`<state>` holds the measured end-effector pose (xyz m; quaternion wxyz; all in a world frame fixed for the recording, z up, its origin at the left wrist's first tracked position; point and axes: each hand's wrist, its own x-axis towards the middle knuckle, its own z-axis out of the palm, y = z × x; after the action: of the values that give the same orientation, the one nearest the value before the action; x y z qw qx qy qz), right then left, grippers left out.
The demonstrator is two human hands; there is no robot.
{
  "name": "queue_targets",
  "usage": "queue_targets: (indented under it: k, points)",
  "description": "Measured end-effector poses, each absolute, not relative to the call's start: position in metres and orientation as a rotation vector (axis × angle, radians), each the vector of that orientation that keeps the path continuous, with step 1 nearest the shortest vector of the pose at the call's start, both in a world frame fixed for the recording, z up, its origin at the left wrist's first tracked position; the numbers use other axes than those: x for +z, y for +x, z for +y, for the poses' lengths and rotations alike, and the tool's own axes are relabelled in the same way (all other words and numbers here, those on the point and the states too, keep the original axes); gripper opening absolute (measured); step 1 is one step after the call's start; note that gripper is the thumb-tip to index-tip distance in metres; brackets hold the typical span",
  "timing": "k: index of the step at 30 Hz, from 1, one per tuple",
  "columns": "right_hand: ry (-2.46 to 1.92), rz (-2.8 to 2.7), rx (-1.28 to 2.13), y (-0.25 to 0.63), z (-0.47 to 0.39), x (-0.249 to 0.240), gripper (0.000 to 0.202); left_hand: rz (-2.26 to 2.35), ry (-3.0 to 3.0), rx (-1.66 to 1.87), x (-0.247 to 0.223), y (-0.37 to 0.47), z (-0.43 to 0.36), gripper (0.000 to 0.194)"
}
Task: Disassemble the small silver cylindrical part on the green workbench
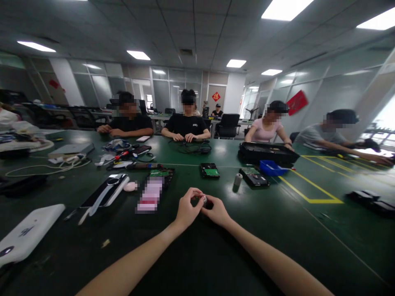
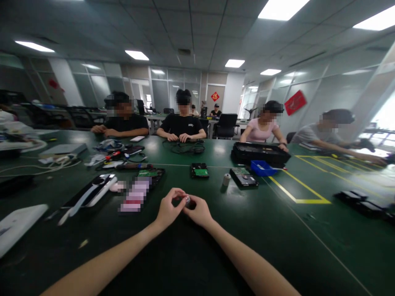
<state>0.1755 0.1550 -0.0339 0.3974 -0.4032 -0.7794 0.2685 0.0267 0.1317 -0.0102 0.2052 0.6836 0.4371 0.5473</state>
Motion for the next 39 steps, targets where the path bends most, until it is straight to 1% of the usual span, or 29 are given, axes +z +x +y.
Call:
queue_targets:
  k: [4, 9, 15, 21, 28, 31, 36, 39]
  points:
    - [-1.076, -1.904, 0.709, 0.176, 0.157, -0.034, 0.033, 1.227, 1.839, 1.516, -0.016, 0.026, 0.137, 0.016]
    - [-1.156, -1.896, 0.722, 0.177, 0.158, -0.03, 0.027, 1.201, 1.761, 1.467, -0.011, 0.021, 0.139, 0.018]
    - [-1.216, -1.895, 0.728, 0.173, 0.15, -0.016, 0.028, 1.191, 1.759, 1.45, -0.01, 0.02, 0.137, 0.01]
    - [-1.25, -1.88, 0.716, 0.172, 0.146, -0.012, 0.027, 1.158, 1.743, 1.447, -0.015, 0.022, 0.138, 0.008]
    - [-1.22, -1.866, 0.679, 0.167, 0.153, -0.02, 0.03, 1.132, 1.688, 1.445, -0.008, 0.018, 0.139, 0.004]
    - [-1.206, -1.877, 0.69, 0.167, 0.155, -0.021, 0.026, 1.141, 1.681, 1.44, -0.012, 0.019, 0.139, 0.003]
    - [-1.14, -1.996, 0.743, 0.172, 0.168, -0.009, 0.014, 1.177, 1.629, 1.428, -0.008, 0.021, 0.145, 0.005]
    - [-1.118, -2.016, 0.757, 0.176, 0.179, -0.004, 0.014, 1.191, 1.657, 1.389, 0.002, 0.021, 0.154, 0.006]
